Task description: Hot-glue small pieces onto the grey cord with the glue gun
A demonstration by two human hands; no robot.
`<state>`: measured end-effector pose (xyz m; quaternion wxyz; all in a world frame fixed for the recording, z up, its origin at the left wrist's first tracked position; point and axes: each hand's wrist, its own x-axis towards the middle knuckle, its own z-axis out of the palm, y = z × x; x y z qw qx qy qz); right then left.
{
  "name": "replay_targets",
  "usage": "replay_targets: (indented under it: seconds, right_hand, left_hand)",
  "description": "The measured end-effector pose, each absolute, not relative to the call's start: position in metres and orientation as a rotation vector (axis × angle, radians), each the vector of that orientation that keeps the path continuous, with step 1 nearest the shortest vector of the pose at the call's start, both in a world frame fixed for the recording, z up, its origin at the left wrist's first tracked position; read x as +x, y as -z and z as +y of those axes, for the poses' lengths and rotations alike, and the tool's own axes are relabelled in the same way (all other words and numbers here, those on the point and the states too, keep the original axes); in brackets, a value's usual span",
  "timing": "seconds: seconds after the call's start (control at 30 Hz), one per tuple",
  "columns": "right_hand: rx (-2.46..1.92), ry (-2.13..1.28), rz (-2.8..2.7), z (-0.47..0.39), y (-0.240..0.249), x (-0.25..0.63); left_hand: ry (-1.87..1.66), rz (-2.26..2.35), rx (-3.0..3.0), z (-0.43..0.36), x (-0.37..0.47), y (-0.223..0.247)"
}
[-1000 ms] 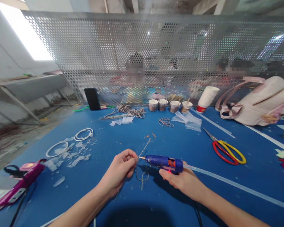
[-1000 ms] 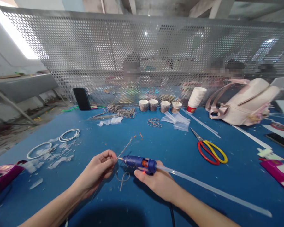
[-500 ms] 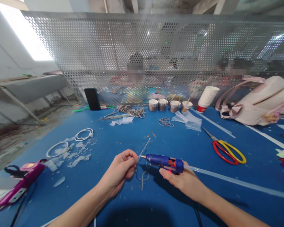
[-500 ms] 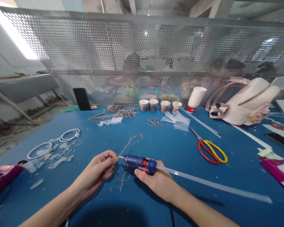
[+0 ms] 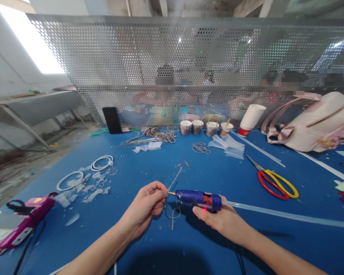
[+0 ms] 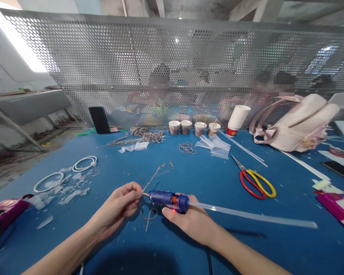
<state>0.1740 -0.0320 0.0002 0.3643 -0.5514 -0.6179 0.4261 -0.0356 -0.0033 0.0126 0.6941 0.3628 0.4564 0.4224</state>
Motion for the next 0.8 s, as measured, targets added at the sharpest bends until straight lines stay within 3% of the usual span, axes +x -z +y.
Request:
replay_targets:
  seconds: [0.63, 0.8]
  right_hand:
    - [-1.399, -1.357, -1.646, -0.024, -0.001, 0.179]
    - [-1.573, -1.139, -1.588, -0.009, 0.002, 0.184]
  left_hand:
    - [-0.973, 1.018, 0.792, -0.002, -0.038, -0.012]
    - [-1.062, 0.997, 0.805, -0.003, -0.037, -0.015]
